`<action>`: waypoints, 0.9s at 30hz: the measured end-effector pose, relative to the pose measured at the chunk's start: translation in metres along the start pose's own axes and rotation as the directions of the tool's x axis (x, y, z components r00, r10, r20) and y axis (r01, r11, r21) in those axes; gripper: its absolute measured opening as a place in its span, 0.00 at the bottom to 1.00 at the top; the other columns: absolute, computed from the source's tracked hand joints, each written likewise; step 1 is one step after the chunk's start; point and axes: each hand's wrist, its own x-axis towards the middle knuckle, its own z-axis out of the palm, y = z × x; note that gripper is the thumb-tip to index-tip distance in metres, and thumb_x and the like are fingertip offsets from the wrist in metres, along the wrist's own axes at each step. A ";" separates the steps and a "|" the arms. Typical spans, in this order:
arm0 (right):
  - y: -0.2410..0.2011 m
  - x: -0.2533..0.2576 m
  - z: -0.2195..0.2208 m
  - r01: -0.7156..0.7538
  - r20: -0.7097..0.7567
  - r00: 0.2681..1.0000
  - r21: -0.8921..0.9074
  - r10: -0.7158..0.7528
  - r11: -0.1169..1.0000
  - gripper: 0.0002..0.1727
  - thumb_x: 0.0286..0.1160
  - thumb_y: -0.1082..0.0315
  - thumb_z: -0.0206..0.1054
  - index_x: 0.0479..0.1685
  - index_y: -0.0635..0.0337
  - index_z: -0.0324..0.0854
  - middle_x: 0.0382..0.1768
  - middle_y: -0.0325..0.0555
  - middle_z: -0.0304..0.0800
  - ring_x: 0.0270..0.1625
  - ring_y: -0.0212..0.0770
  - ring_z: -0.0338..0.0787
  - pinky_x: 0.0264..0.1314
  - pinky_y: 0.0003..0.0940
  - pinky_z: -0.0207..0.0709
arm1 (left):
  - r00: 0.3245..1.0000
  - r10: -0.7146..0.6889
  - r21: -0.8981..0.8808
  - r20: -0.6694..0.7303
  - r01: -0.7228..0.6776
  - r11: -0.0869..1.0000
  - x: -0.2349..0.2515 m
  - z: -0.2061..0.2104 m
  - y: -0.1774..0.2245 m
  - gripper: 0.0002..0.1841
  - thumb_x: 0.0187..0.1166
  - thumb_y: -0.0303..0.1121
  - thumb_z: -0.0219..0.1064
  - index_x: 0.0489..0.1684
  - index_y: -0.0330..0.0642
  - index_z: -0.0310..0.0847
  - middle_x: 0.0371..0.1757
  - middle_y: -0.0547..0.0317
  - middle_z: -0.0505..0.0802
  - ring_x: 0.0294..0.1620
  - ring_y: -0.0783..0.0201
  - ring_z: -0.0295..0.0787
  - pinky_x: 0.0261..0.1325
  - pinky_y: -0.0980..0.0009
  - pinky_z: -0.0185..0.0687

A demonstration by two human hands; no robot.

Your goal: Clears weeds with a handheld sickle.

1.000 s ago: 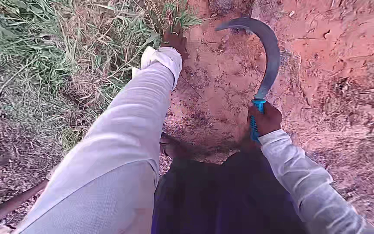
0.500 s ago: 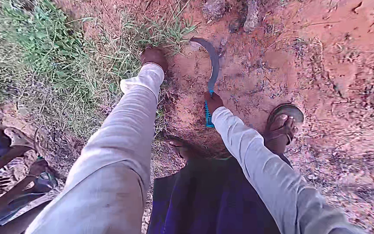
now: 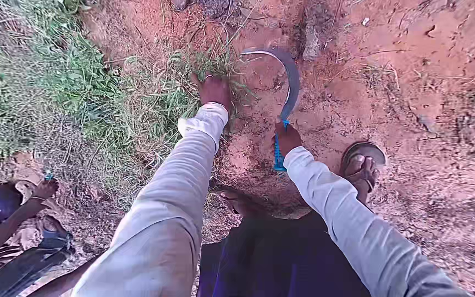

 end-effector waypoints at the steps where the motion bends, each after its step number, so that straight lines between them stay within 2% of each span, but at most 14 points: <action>1: -0.004 0.012 0.003 0.005 0.004 1.000 0.005 -0.005 1.000 0.32 0.94 0.43 0.41 0.62 0.68 0.73 0.25 0.46 0.78 0.21 0.40 0.82 0.32 0.38 0.82 | 0.996 0.088 0.051 0.022 -0.089 0.995 0.005 -0.002 0.010 0.17 0.86 0.32 0.60 0.67 0.37 0.86 0.64 0.37 0.92 0.82 0.32 0.74 0.88 0.23 0.34; 4: 0.004 0.031 0.003 0.004 -0.001 1.000 -0.016 -0.004 1.000 0.35 0.94 0.41 0.41 0.62 0.68 0.73 0.27 0.48 0.80 0.22 0.41 0.83 0.31 0.41 0.84 | 0.916 0.396 0.122 0.062 -0.401 0.908 0.022 0.000 0.036 0.19 0.89 0.38 0.60 0.67 0.32 0.84 0.68 0.36 0.90 0.86 0.34 0.70 0.88 0.29 0.42; 5: 0.008 0.036 0.000 0.012 -0.004 1.000 -0.035 -0.012 0.999 0.35 0.93 0.40 0.40 0.64 0.68 0.72 0.28 0.49 0.79 0.23 0.42 0.83 0.34 0.42 0.85 | 0.893 0.445 0.128 0.067 -0.450 0.884 0.035 0.002 0.042 0.21 0.89 0.36 0.61 0.73 0.31 0.79 0.75 0.34 0.85 0.88 0.33 0.66 0.88 0.30 0.43; 7: 0.018 0.037 -0.009 0.024 -0.031 0.999 -0.046 -0.025 0.999 0.34 0.94 0.42 0.41 0.63 0.68 0.72 0.27 0.48 0.78 0.23 0.42 0.82 0.35 0.41 0.83 | 0.932 0.335 0.063 0.142 -0.346 0.936 0.062 0.011 0.040 0.35 0.84 0.28 0.62 0.94 0.42 0.57 0.94 0.38 0.60 0.97 0.35 0.45 0.91 0.29 0.32; 8: 0.020 0.036 -0.016 0.036 -0.053 0.998 -0.043 -0.039 0.998 0.32 0.95 0.43 0.42 0.61 0.67 0.72 0.26 0.47 0.77 0.22 0.40 0.81 0.33 0.39 0.82 | 0.955 0.231 0.011 0.186 -0.237 0.971 0.077 0.015 0.034 0.40 0.83 0.28 0.62 0.97 0.51 0.49 0.98 0.41 0.50 0.98 0.34 0.38 0.90 0.27 0.32; 9: 0.023 0.033 -0.023 0.048 -0.076 0.996 -0.033 -0.051 0.998 0.30 0.95 0.45 0.43 0.59 0.67 0.73 0.24 0.44 0.76 0.20 0.37 0.80 0.29 0.35 0.82 | 0.966 0.151 -0.037 0.208 -0.147 0.989 0.088 0.019 0.026 0.39 0.83 0.30 0.63 0.97 0.52 0.51 0.96 0.37 0.55 0.95 0.28 0.45 0.86 0.25 0.45; 11: 0.034 0.028 -0.033 0.069 -0.088 0.994 -0.008 -0.069 0.998 0.27 0.96 0.47 0.44 0.57 0.66 0.72 0.20 0.40 0.75 0.17 0.34 0.79 0.24 0.32 0.80 | 0.963 0.068 -0.051 0.260 -0.057 0.997 0.094 0.019 0.011 0.34 0.83 0.32 0.65 0.91 0.40 0.59 0.83 0.21 0.71 0.84 0.20 0.65 0.77 0.23 0.62; 12: 0.038 0.024 -0.035 0.076 -0.084 0.994 0.006 -0.075 0.997 0.26 0.95 0.47 0.45 0.56 0.65 0.72 0.20 0.39 0.74 0.16 0.33 0.78 0.23 0.31 0.80 | 0.958 0.018 -0.053 0.287 -0.003 0.999 0.091 0.014 0.004 0.34 0.83 0.30 0.65 0.89 0.35 0.59 0.80 0.20 0.75 0.81 0.21 0.70 0.76 0.25 0.66; 15: 0.039 0.020 -0.030 0.076 -0.047 0.996 0.002 -0.076 0.997 0.26 0.96 0.48 0.45 0.58 0.66 0.72 0.21 0.41 0.75 0.17 0.35 0.79 0.25 0.32 0.81 | 0.962 -0.104 -0.206 0.253 0.159 0.966 0.078 0.008 -0.015 0.32 0.87 0.30 0.59 0.91 0.33 0.56 0.79 0.23 0.78 0.82 0.27 0.73 0.81 0.32 0.67; 18: 0.015 0.035 -0.001 0.021 0.013 1.000 -0.079 -0.020 0.997 0.31 0.95 0.45 0.43 0.66 0.68 0.72 0.29 0.50 0.80 0.24 0.43 0.83 0.33 0.41 0.82 | 0.971 -0.126 -0.314 0.202 0.186 0.931 0.077 0.007 -0.021 0.26 0.85 0.30 0.62 0.83 0.32 0.69 0.78 0.27 0.80 0.83 0.30 0.74 0.83 0.34 0.65; 21: -0.018 0.048 0.039 -0.014 0.072 0.997 -0.273 0.035 0.962 0.35 0.96 0.45 0.40 0.73 0.70 0.72 0.54 0.65 0.87 0.49 0.55 0.92 0.57 0.51 0.82 | 0.970 -0.135 -0.310 0.200 0.194 0.931 0.079 0.008 -0.021 0.24 0.83 0.29 0.65 0.79 0.33 0.74 0.77 0.28 0.81 0.82 0.32 0.75 0.83 0.35 0.67; 22: -0.019 0.043 0.048 -0.029 0.084 0.995 -0.305 0.057 0.952 0.35 0.96 0.45 0.41 0.75 0.71 0.71 0.62 0.70 0.85 0.61 0.59 0.90 0.67 0.55 0.78 | 0.967 -0.147 -0.300 0.208 0.206 0.931 0.077 0.009 -0.019 0.24 0.83 0.28 0.65 0.79 0.34 0.74 0.77 0.29 0.82 0.82 0.33 0.75 0.82 0.36 0.68; 23: -0.017 0.034 0.052 -0.025 0.097 0.994 -0.321 0.059 0.947 0.35 0.96 0.46 0.42 0.75 0.73 0.71 0.63 0.72 0.84 0.64 0.62 0.88 0.69 0.57 0.76 | 0.965 -0.160 -0.300 0.208 0.219 0.929 0.078 0.007 -0.019 0.24 0.82 0.27 0.64 0.78 0.34 0.75 0.77 0.29 0.82 0.82 0.33 0.75 0.82 0.36 0.69; 27: 0.044 -0.034 0.039 -0.046 0.171 0.979 -0.339 0.109 0.940 0.29 0.97 0.52 0.45 0.73 0.71 0.71 0.47 0.61 0.87 0.43 0.50 0.91 0.55 0.46 0.82 | 0.956 -0.220 -0.307 0.196 0.272 0.912 0.075 0.002 -0.027 0.24 0.80 0.25 0.64 0.77 0.35 0.76 0.77 0.28 0.81 0.82 0.33 0.75 0.81 0.36 0.70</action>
